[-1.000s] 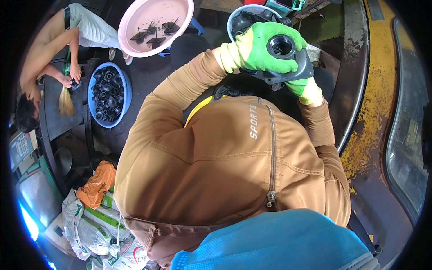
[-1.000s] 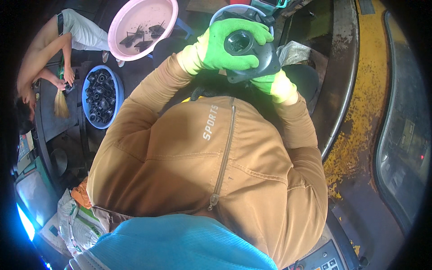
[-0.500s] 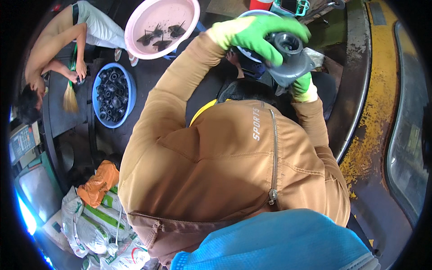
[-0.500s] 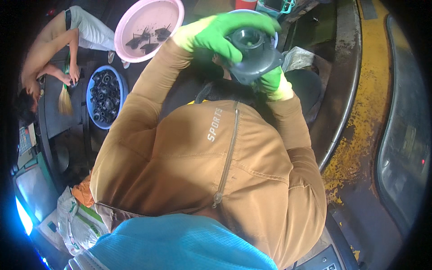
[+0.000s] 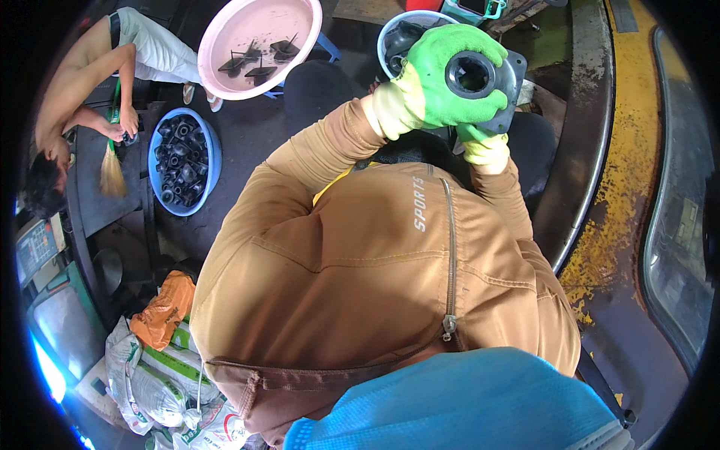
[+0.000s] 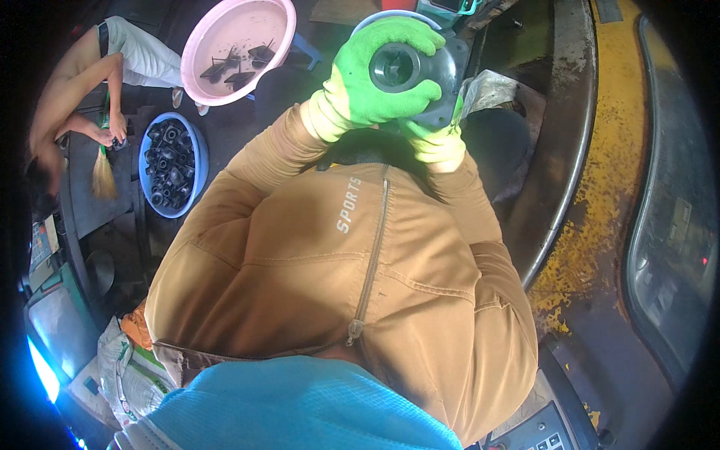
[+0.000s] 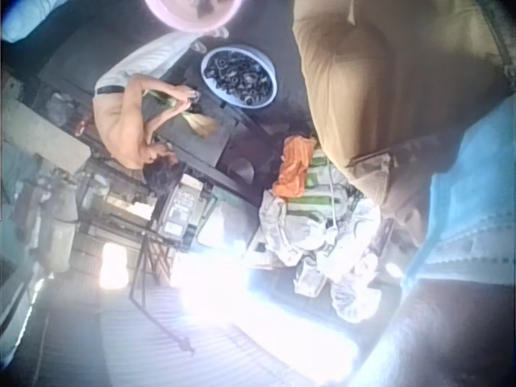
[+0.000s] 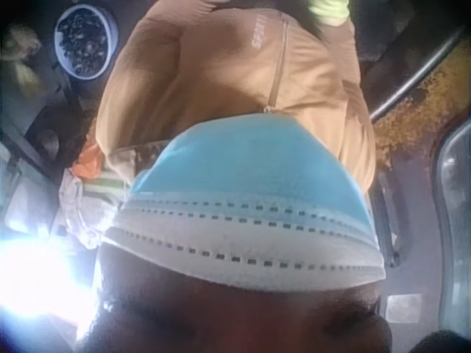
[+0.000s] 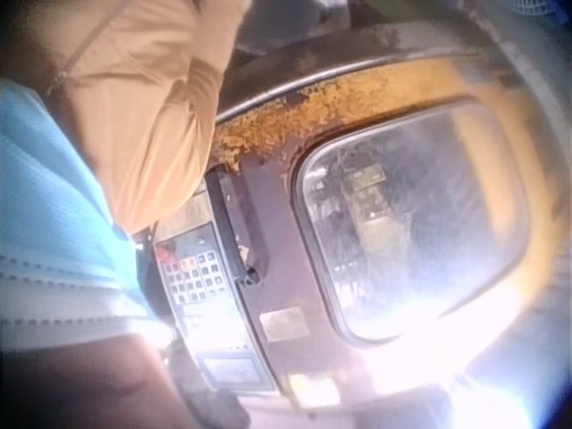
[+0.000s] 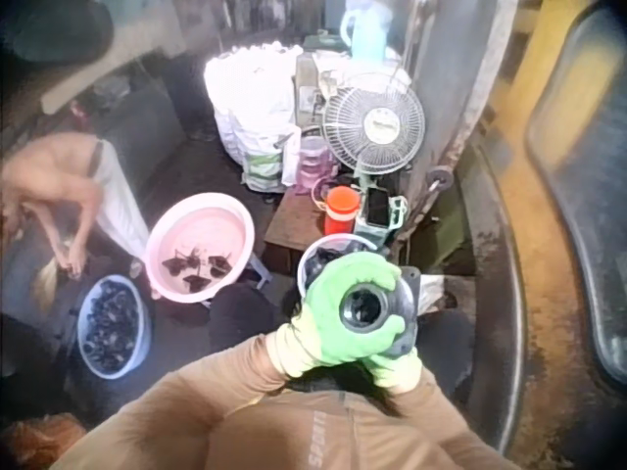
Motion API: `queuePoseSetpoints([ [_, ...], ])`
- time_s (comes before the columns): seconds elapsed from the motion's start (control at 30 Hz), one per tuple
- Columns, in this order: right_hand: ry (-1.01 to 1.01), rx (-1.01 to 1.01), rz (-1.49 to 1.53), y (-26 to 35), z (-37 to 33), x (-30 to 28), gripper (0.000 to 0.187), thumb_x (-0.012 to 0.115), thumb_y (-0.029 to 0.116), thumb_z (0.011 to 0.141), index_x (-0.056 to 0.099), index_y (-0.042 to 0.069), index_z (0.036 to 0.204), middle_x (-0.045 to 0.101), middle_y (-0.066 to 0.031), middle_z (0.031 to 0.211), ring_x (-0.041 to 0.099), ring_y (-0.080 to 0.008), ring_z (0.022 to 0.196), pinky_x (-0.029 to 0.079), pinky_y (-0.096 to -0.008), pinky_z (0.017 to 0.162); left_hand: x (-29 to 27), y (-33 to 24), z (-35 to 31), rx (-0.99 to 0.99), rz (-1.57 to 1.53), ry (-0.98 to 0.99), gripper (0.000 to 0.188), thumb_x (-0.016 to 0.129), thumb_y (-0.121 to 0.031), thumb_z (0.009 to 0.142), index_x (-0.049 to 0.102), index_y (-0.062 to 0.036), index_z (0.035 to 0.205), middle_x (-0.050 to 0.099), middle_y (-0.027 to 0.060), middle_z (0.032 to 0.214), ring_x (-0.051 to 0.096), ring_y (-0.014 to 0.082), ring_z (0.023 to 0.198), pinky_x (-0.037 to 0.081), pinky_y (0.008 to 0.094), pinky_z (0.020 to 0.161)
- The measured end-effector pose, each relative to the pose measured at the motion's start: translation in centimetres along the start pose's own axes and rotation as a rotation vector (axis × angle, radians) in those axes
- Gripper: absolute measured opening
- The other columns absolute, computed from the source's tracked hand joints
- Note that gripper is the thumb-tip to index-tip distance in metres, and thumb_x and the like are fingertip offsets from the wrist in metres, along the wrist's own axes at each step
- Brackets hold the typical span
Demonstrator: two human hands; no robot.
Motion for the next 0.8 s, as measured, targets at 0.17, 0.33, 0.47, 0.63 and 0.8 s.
queuePoseSetpoints([
  [0.17, 0.167, -0.003, -0.014, 2.7, 0.9, 0.1, 0.045, 0.071, 0.013, 0.079, 0.055, 0.005, 0.121, 0.063, -0.0079, 0.111, 0.061, -0.0213, 0.104, 0.051, -0.0328, 0.085, -0.2, -0.4, 0.2, 0.025, 0.015, 0.156, 0.042, 0.082, -0.012, 0.064, 0.068, -0.0045, 0.104, 0.067, 0.0103, 0.107, 0.063, 0.0250, 0.102, 0.050, 0.0381, 0.089],
  [0.33, 0.295, -0.241, -0.298, 4.9, 0.9, 0.3, 0.046, 0.071, 0.020, 0.076, 0.059, 0.006, 0.118, 0.064, -0.0102, 0.110, 0.063, -0.0255, 0.102, 0.051, -0.0360, 0.085, 0.0, -0.5, 0.3, 0.018, -0.093, 0.285, 0.040, 0.078, -0.013, 0.065, 0.068, -0.0038, 0.103, 0.067, 0.0119, 0.104, 0.064, 0.0256, 0.099, 0.050, 0.0387, 0.088],
  [0.47, 0.428, -0.391, -0.517, 4.5, -0.2, -0.3, 0.057, 0.072, 0.027, 0.079, 0.054, 0.008, 0.129, 0.059, -0.0111, 0.125, 0.058, -0.0252, 0.115, 0.048, -0.0367, 0.095, 0.2, -0.9, 0.3, -0.003, -0.186, 0.458, 0.039, 0.077, -0.014, 0.067, 0.067, -0.0032, 0.103, 0.067, 0.0121, 0.105, 0.064, 0.0258, 0.101, 0.051, 0.0387, 0.088],
  [0.63, 0.686, -0.064, -0.265, 1.0, -2.6, -0.2, 0.063, 0.072, 0.029, 0.081, 0.048, 0.008, 0.136, 0.053, -0.0114, 0.135, 0.053, -0.0236, 0.123, 0.045, -0.0359, 0.101, 1.9, -0.4, -0.4, -0.029, -0.431, 0.806, 0.041, 0.079, -0.023, 0.064, 0.066, -0.0057, 0.099, 0.068, 0.0095, 0.106, 0.060, 0.0279, 0.112, 0.037, 0.0470, 0.107],
  [0.8, 0.531, -0.179, -0.203, 0.3, -0.5, 1.3, 0.064, 0.072, 0.032, 0.083, 0.046, 0.008, 0.136, 0.049, -0.0098, 0.139, 0.051, -0.0215, 0.124, 0.043, -0.0368, 0.104, 0.7, -0.2, 1.6, 0.032, -0.391, 0.909, 0.054, 0.076, -0.033, 0.063, 0.065, -0.0056, 0.108, 0.062, 0.0121, 0.124, 0.049, 0.0300, 0.128, 0.032, 0.0484, 0.110],
])
Point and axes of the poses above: each hand's wrist, its own z-axis towards the middle knuckle, its own x-axis out of the palm, y = z × x, the point moved 6 cm from there along z, towards the middle knuckle
